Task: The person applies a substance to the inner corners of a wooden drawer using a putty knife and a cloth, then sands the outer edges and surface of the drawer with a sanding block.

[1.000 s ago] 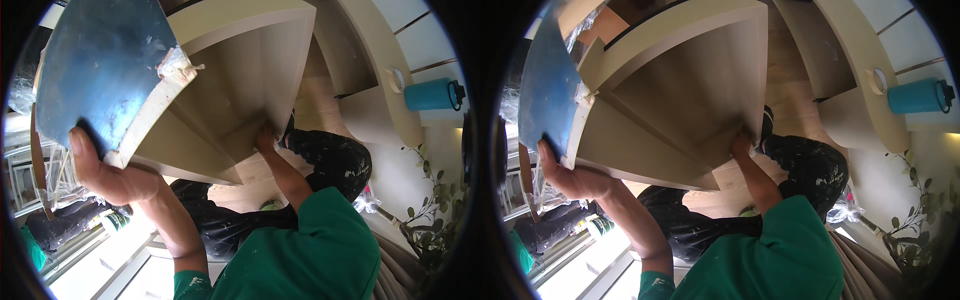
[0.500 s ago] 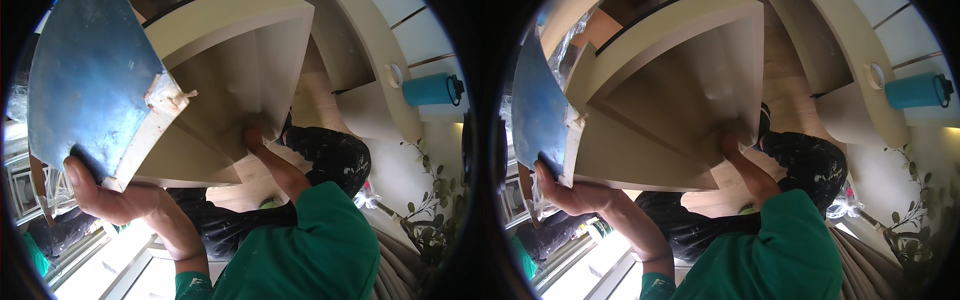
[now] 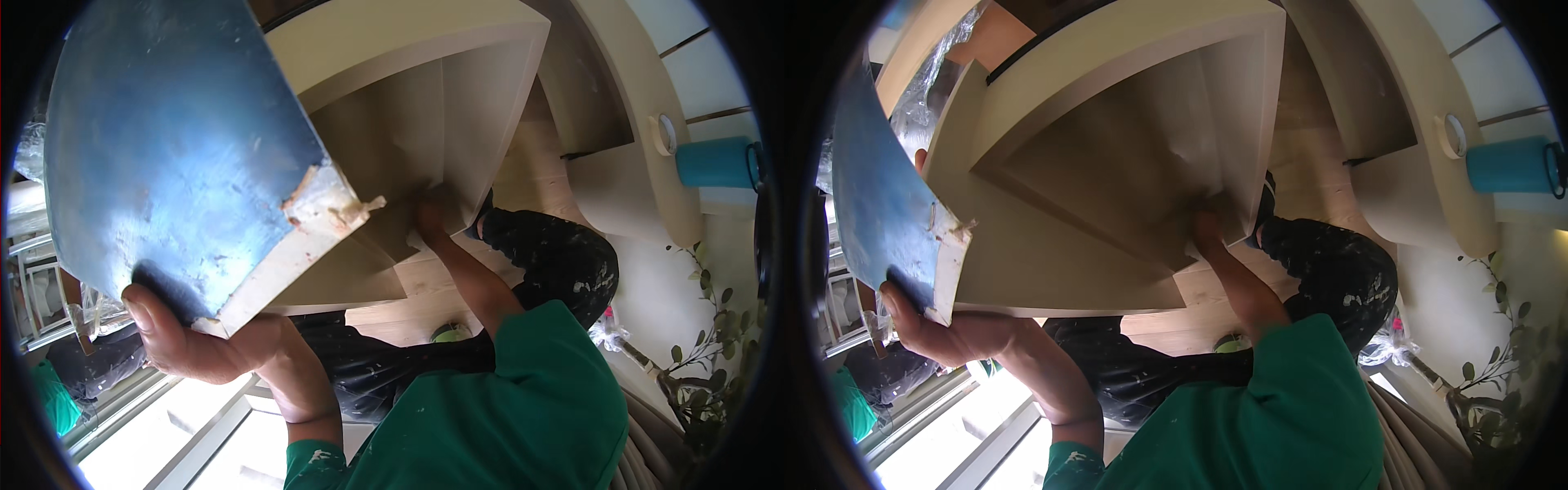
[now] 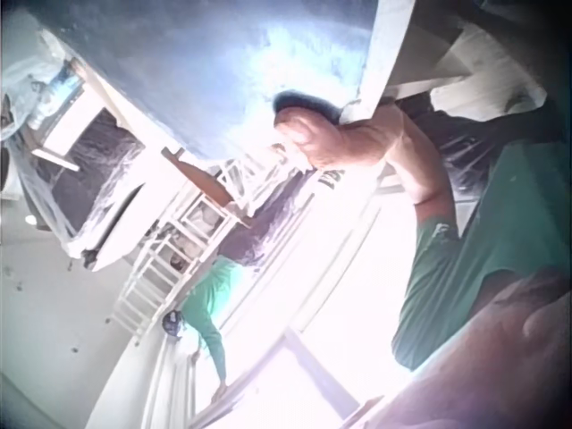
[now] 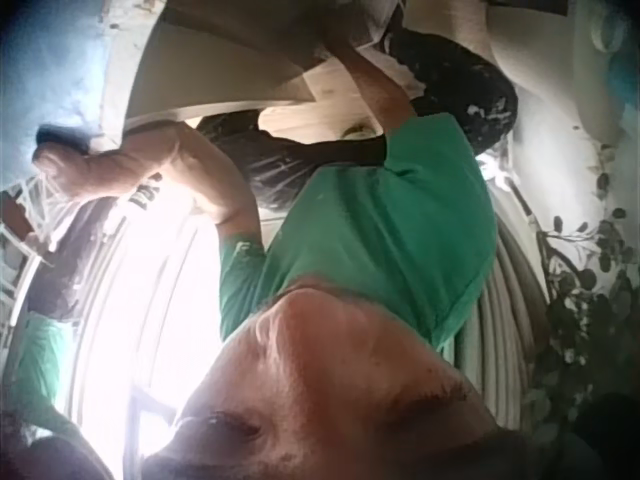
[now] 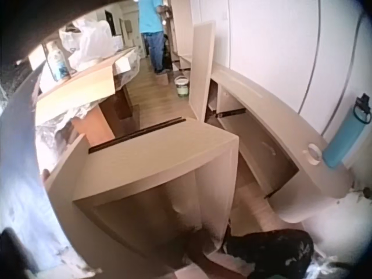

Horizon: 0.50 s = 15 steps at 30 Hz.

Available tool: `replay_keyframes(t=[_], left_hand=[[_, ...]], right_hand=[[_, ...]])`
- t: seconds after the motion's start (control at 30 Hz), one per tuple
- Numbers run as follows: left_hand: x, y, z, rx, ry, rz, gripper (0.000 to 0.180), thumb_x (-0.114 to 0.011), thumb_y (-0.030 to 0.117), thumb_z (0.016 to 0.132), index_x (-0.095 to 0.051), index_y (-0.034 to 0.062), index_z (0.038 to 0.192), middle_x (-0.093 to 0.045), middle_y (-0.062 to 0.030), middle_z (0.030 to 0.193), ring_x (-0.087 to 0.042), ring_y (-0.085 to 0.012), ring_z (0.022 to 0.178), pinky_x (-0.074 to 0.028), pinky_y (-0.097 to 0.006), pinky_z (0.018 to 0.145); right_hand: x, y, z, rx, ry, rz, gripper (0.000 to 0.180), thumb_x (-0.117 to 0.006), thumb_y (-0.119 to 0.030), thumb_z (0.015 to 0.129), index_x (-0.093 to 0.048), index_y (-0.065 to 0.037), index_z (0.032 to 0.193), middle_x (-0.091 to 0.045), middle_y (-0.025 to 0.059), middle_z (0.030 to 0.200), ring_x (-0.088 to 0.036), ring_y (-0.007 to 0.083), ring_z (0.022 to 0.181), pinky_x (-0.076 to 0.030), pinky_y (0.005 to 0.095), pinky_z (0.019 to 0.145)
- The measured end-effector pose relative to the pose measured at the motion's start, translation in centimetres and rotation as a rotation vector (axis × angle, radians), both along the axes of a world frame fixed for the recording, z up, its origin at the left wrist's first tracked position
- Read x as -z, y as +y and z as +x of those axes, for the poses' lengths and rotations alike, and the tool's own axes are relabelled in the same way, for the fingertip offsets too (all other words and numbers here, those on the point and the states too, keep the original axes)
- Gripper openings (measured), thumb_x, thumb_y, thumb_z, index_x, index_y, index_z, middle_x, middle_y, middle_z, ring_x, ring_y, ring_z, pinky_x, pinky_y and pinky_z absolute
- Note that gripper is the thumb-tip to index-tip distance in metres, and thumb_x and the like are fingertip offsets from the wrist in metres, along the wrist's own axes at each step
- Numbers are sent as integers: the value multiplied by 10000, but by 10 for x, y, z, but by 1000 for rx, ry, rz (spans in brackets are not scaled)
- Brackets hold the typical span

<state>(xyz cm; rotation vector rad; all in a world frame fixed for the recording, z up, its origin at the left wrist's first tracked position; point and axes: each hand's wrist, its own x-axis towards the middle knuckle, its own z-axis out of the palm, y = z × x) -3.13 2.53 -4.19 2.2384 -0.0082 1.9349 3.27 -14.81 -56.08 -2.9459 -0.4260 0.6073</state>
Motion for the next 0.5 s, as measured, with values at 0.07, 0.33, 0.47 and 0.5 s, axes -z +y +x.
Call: replay_keyframes(t=[0.07, 0.33, 0.47, 0.5], left_hand=[[0, 0, -2, -11, 10, 15, 496, -620, 222, 968, -497, -91, 1333, -561, -234, 1246, -617, -353, 1111, -535, -458, 972], [-2, 2, 1, 3, 78, 146, 560, -643, 256, 960, -479, -96, 1363, -557, -256, 1266, -621, -368, 1111, -532, -467, 968], [0, 2, 1, -7, 46, 119, 535, -649, 236, 950, -508, -118, 1325, -590, -265, 1216, -640, -387, 1073, -542, -480, 948], [1, -2, 2, 21, 23, 59, 542, -654, 239, 946, -506, -121, 1324, -591, -265, 1213, -640, -389, 1073, -541, -480, 948]], right_hand=[[4, -23, -5, 132, -83, 151, 467, -466, -168, 957, -485, -11, 1396, -492, 240, 1418, -559, 368, 1231, -379, 494, 1098], [62, -18, 17, 211, -330, 131, 257, -508, -149, 909, -646, -35, 1093, -640, 199, 1112, -628, 361, 1014, -446, 510, 960], [16, 11, -26, -100, -208, 77, 224, -530, -101, 864, -711, -37, 977, -689, 195, 991, -654, 370, 930, -498, 494, 880], [7, 2, -37, -170, -211, 248, 226, -534, -100, 858, -712, -38, 983, -687, 202, 992, -653, 375, 932, -499, 492, 886]])
